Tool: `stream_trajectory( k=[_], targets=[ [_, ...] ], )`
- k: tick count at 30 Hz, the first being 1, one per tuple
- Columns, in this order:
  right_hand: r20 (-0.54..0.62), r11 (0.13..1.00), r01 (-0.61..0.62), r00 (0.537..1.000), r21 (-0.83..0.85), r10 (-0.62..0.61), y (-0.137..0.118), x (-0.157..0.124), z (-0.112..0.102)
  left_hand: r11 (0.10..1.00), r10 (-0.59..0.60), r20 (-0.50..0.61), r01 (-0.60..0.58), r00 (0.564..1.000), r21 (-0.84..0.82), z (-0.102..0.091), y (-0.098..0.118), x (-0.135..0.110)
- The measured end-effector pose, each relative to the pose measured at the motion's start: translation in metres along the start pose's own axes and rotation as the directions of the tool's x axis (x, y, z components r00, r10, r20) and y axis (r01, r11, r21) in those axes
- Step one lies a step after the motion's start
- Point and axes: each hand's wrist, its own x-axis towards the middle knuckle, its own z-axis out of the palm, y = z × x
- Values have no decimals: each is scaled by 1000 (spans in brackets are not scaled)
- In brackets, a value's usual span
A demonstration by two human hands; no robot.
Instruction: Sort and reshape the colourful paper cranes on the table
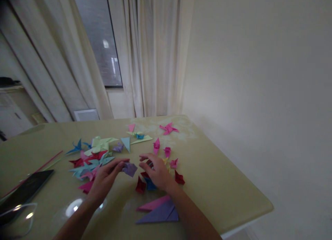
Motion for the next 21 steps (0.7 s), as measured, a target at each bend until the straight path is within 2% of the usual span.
stream_trajectory(
  k=[4,8,11,13,14,15,17,19,21],
  targets=[
    [120,985,-86,990,148,69,7,-2,7,996,30,71,-24,997,-85,18,-4,-7],
    [163,974,-104,984,203,71,13,-3,13,994,22,72,-14,997,-109,26,-11,-8],
    [68,980,-51,997,190,39,17,3,1,998,50,11,-50,999,-24,19,-15,-4],
    [-96,989,-1,995,145,15,23,9,-21,970,106,-64,-89,992,226,7,-18,-1],
    [-197,994,10,980,110,12,27,12,-36,911,131,-99,-81,986,405,-1,-21,0],
    [-299,999,5,954,54,12,33,15,-51,809,147,-125,-46,981,586,-8,-24,0],
    [-492,998,-46,870,-54,13,49,17,-82,540,137,-170,70,976,839,-22,-32,0],
    [-563,979,-141,826,-150,33,68,17,-106,332,62,-218,186,974,925,-32,-39,-2],
    [-564,939,-265,820,-221,98,87,14,-119,253,-41,-227,230,973,940,-39,-44,-2]
  ],
)
